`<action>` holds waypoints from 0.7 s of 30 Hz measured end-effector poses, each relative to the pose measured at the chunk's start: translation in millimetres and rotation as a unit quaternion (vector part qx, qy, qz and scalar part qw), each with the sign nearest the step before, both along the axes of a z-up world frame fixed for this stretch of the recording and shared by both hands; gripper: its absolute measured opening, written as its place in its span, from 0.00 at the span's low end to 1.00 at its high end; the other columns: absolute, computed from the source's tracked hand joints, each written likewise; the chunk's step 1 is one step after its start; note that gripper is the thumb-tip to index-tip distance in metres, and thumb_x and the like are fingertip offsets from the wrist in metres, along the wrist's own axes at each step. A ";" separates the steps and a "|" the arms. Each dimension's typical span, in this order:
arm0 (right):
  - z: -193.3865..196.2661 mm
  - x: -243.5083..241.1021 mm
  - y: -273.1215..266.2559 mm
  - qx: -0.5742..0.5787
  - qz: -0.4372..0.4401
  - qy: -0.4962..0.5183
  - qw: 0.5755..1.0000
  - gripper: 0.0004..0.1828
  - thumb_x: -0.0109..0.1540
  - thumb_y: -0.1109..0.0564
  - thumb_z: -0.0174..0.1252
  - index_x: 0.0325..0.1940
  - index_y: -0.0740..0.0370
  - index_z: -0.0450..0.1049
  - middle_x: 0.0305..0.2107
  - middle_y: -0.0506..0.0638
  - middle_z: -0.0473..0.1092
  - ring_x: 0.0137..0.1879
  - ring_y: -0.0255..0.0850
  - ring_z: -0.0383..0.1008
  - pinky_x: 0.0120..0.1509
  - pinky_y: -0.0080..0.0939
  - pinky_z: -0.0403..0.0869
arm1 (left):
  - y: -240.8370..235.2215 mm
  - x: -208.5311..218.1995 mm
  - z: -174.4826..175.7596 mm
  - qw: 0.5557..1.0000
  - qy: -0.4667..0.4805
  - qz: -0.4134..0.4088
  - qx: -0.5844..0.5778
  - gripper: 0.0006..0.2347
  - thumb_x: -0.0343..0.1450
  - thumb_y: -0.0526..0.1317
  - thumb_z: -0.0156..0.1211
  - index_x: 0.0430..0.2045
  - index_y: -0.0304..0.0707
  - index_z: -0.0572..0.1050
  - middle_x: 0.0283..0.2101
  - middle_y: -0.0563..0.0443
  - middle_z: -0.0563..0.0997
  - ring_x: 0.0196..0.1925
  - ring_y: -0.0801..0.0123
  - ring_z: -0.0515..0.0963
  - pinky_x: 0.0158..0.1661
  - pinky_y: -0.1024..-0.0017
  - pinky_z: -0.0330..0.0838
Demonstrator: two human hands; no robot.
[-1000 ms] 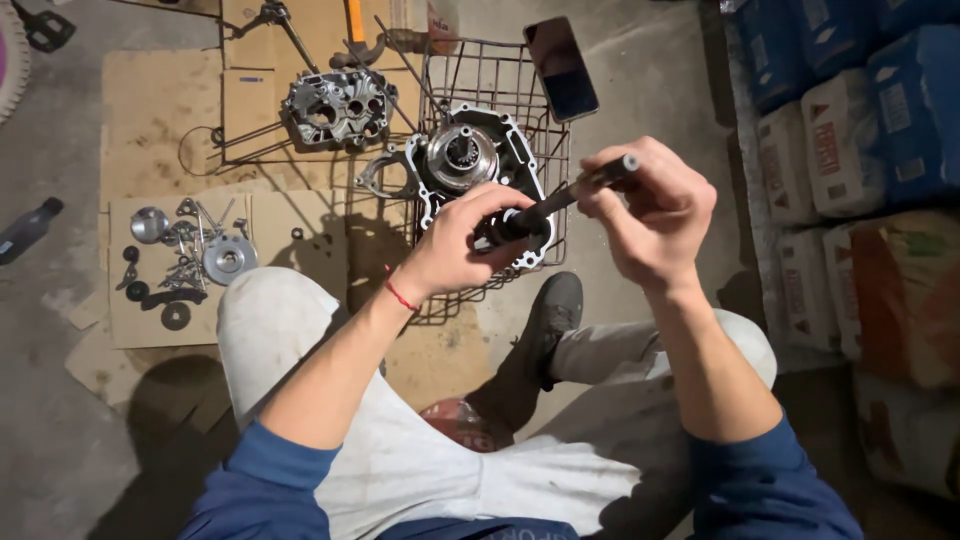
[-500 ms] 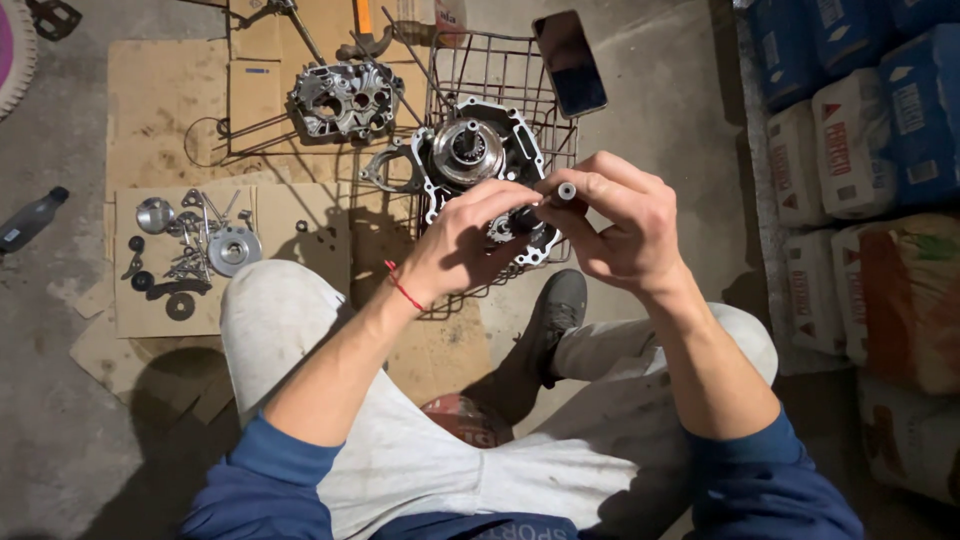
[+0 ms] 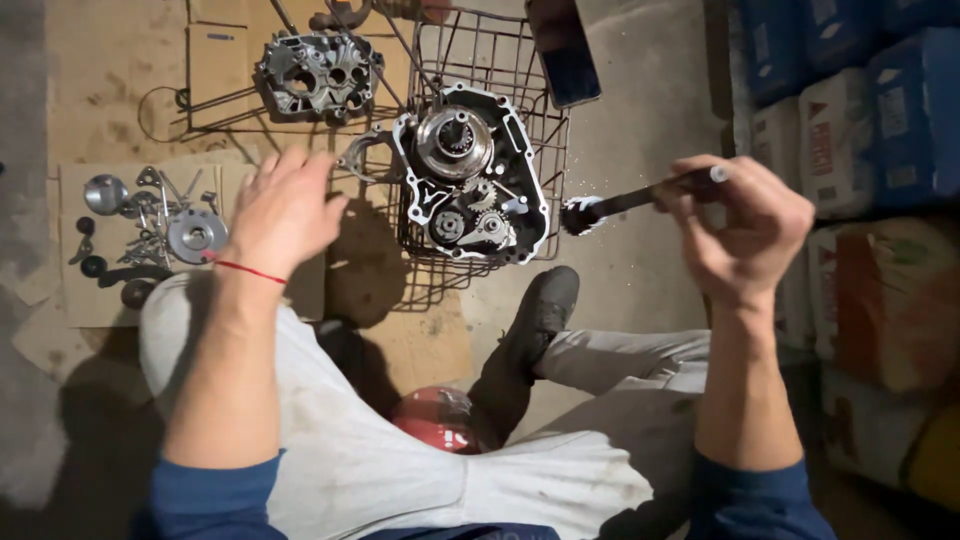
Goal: The person sits on the floor of a garage and works on a small engine. They handle a crankshaft and gear components, apply liquid from a bottle onto the parts, fit the engine cases together, and install an oil pump cover onto the engine case.
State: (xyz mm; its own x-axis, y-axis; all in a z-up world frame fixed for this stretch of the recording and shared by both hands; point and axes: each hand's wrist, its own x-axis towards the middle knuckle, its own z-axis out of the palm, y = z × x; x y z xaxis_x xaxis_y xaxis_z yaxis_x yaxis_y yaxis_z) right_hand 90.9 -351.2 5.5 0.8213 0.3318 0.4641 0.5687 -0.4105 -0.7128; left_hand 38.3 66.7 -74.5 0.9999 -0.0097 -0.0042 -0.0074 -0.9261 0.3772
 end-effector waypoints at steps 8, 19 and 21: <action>-26.3 32.5 -34.1 0.142 -0.047 0.051 0.987 0.03 0.76 0.67 0.60 0.52 0.73 0.75 0.37 0.47 0.74 0.41 0.30 0.72 0.48 0.27 0.71 | 17.8 31.1 4.9 0.953 0.291 0.063 0.056 0.23 0.73 0.47 0.60 0.59 0.32 0.68 0.56 0.34 0.77 0.59 0.44 0.77 0.59 0.49 0.69; -27.3 58.6 -28.0 0.200 -0.019 0.009 0.980 0.05 0.74 0.67 0.57 0.54 0.70 0.74 0.39 0.45 0.73 0.44 0.30 0.72 0.51 0.30 0.73 | -21.8 19.5 34.4 0.990 -0.100 0.074 -0.064 0.13 0.72 0.40 0.62 0.47 0.33 0.77 0.46 0.37 0.82 0.47 0.50 0.82 0.48 0.58 0.76; -15.1 46.6 -23.3 0.206 -0.003 0.017 0.978 0.06 0.73 0.67 0.56 0.54 0.70 0.74 0.40 0.45 0.74 0.44 0.30 0.73 0.52 0.31 0.74 | -33.8 3.3 37.2 0.983 -0.145 0.054 -0.103 0.12 0.71 0.39 0.63 0.45 0.33 0.78 0.44 0.38 0.83 0.45 0.52 0.83 0.47 0.60 0.77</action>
State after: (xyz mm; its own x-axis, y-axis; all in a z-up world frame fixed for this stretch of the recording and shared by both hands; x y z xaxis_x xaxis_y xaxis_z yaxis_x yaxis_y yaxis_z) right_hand 137.4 -374.5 -9.6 0.8402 0.1180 0.5293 0.5397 -0.0865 -0.8374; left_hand 41.7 32.9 -37.3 0.9539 0.1266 0.2720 -0.0476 -0.8312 0.5539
